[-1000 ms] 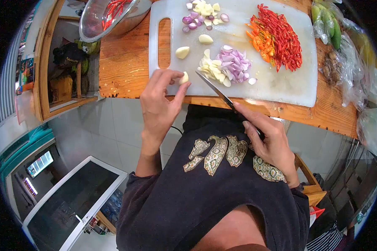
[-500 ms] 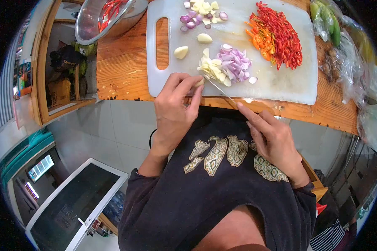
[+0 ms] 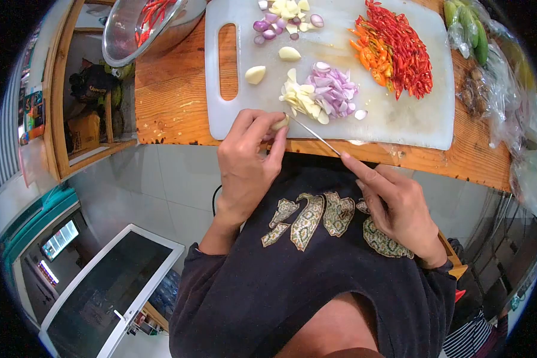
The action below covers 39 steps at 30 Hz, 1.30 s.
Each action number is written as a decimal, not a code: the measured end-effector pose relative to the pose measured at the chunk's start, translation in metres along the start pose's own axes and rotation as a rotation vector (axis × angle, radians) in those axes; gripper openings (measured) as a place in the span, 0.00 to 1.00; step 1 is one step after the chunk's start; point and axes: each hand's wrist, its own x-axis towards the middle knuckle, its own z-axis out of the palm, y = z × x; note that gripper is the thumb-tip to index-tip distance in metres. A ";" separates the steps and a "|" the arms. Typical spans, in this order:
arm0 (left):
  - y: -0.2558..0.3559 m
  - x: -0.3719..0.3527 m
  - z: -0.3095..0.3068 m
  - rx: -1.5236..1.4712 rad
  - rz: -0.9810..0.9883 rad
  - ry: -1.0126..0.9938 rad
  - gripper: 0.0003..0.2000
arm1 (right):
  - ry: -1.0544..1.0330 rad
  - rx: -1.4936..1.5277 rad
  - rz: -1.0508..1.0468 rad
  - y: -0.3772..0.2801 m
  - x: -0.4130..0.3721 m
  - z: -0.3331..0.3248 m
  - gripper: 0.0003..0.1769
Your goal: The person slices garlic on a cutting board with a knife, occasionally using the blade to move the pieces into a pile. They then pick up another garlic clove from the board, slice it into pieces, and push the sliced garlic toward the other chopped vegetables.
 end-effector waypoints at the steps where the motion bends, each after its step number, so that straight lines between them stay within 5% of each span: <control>1: -0.001 0.000 -0.001 0.007 0.008 0.006 0.10 | -0.017 0.008 0.010 0.000 -0.001 -0.001 0.34; 39: -0.001 0.006 0.005 -0.037 0.068 0.021 0.07 | 0.055 0.047 -0.043 0.007 0.013 -0.005 0.31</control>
